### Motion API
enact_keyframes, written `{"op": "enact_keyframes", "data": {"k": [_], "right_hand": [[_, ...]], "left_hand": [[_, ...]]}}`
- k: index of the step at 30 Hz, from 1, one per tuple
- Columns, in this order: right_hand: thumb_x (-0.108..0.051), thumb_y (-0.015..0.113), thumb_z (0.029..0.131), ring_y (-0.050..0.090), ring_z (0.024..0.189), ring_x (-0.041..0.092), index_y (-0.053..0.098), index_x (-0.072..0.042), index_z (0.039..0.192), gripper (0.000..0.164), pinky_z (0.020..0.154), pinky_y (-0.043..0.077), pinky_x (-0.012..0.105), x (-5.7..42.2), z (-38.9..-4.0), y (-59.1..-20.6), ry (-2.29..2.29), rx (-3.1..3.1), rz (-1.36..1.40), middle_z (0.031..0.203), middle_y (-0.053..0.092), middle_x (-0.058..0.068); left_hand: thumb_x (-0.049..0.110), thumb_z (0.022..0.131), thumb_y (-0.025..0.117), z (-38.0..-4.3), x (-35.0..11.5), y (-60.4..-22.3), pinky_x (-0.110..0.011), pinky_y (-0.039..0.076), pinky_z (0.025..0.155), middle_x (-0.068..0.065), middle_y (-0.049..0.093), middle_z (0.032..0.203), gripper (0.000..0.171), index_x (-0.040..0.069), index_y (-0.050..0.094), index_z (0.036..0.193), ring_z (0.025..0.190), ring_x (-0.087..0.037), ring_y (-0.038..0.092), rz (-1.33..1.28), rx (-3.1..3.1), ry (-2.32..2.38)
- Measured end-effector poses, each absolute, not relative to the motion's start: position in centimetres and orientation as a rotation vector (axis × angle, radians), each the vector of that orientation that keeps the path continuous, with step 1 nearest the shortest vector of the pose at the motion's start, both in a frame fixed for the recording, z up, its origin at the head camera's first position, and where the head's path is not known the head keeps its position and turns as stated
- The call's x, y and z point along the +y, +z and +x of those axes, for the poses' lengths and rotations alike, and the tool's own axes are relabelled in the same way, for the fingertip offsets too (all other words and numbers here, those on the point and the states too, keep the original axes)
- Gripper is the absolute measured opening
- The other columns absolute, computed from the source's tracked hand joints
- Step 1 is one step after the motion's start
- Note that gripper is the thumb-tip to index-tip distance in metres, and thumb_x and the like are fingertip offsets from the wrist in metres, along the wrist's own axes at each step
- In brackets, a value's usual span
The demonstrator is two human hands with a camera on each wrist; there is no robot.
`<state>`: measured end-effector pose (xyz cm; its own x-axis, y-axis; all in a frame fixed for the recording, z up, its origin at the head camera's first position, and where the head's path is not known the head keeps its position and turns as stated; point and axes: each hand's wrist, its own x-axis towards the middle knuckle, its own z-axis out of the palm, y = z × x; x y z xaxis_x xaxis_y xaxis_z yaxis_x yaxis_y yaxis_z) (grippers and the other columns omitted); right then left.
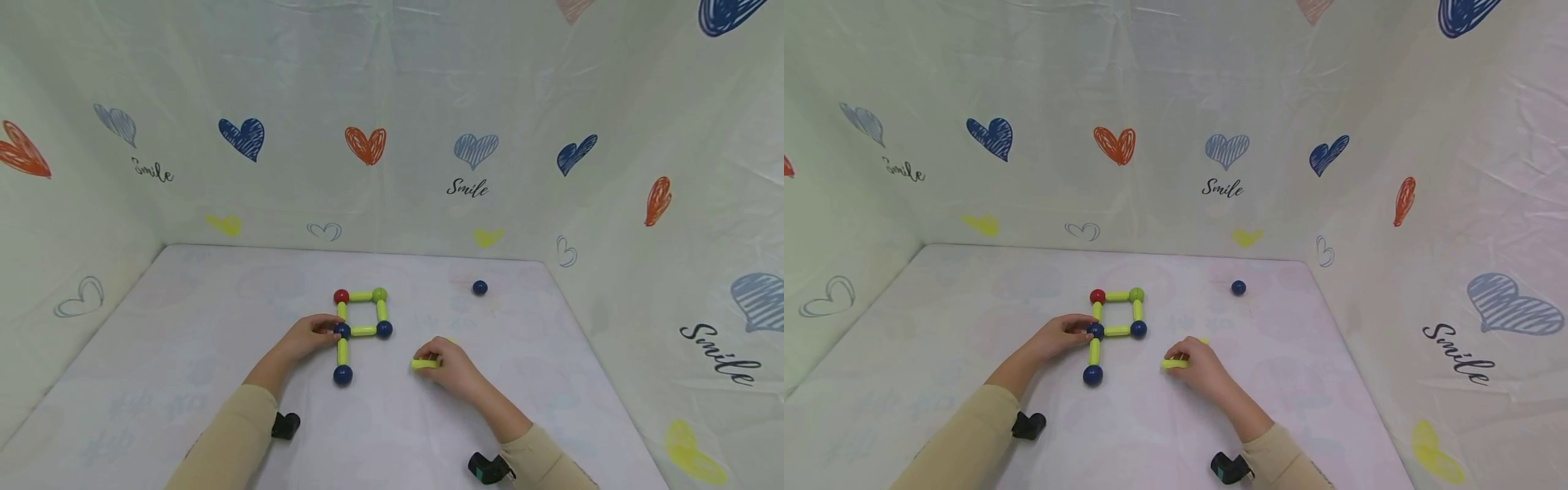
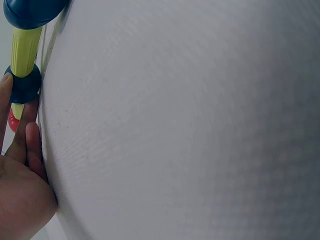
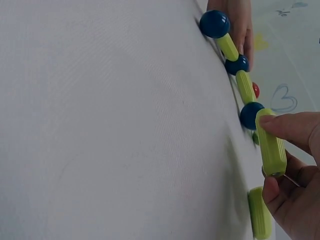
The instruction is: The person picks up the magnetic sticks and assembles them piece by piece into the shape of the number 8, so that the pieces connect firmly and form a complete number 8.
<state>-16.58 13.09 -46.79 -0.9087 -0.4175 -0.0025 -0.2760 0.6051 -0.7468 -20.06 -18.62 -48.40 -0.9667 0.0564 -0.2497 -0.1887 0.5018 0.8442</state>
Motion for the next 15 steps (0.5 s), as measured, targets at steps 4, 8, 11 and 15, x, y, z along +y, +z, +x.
{"op": "enact_keyframes", "data": {"k": [4, 8, 11, 15], "right_hand": [[-0.009, 0.075, 0.085, 0.054, 0.084, 0.013, 0.071, -0.015, 0.098, 0.015, 0.072, 0.048, 0.028, 12.5, -16.5, -46.7, -1.174, 2.627, -0.593, 0.09, 0.058, -0.007], [-0.009, 0.075, 0.086, 0.054, 0.085, 0.014, 0.071, -0.014, 0.099, 0.014, 0.073, 0.048, 0.029, 11.8, -16.5, -46.6, -1.175, 2.601, -0.591, 0.091, 0.058, -0.006], [-0.01, 0.074, 0.086, 0.054, 0.085, 0.014, 0.071, -0.014, 0.099, 0.014, 0.073, 0.048, 0.029, 11.4, -16.4, -46.5, -1.177, 2.585, -0.594, 0.091, 0.058, -0.006], [-0.009, 0.074, 0.086, 0.054, 0.085, 0.014, 0.071, -0.015, 0.1, 0.015, 0.073, 0.048, 0.029, 10.8, -16.3, -46.3, -1.184, 2.566, -0.6, 0.091, 0.057, -0.006]], "left_hand": [[0.015, 0.091, 0.07, -20.1, -18.7, -48.4, -0.043, 0.044, 0.093, -0.008, 0.062, 0.121, 0.034, 0.011, 0.067, 0.124, 0.107, -0.026, 0.052, -0.112, 2.5, 1.453], [0.015, 0.091, 0.07, -20.1, -18.7, -48.5, -0.043, 0.044, 0.093, -0.008, 0.061, 0.121, 0.034, 0.011, 0.067, 0.124, 0.107, -0.026, 0.052, -0.112, 2.501, 1.452], [0.015, 0.091, 0.07, -20.1, -18.7, -48.6, -0.043, 0.044, 0.092, -0.008, 0.062, 0.12, 0.034, 0.011, 0.067, 0.124, 0.106, -0.026, 0.053, -0.11, 2.503, 1.45], [0.015, 0.09, 0.07, -20.1, -18.7, -48.6, -0.042, 0.045, 0.09, -0.009, 0.062, 0.119, 0.034, 0.01, 0.067, 0.124, 0.104, -0.025, 0.053, -0.098, 2.503, 1.457]]}}
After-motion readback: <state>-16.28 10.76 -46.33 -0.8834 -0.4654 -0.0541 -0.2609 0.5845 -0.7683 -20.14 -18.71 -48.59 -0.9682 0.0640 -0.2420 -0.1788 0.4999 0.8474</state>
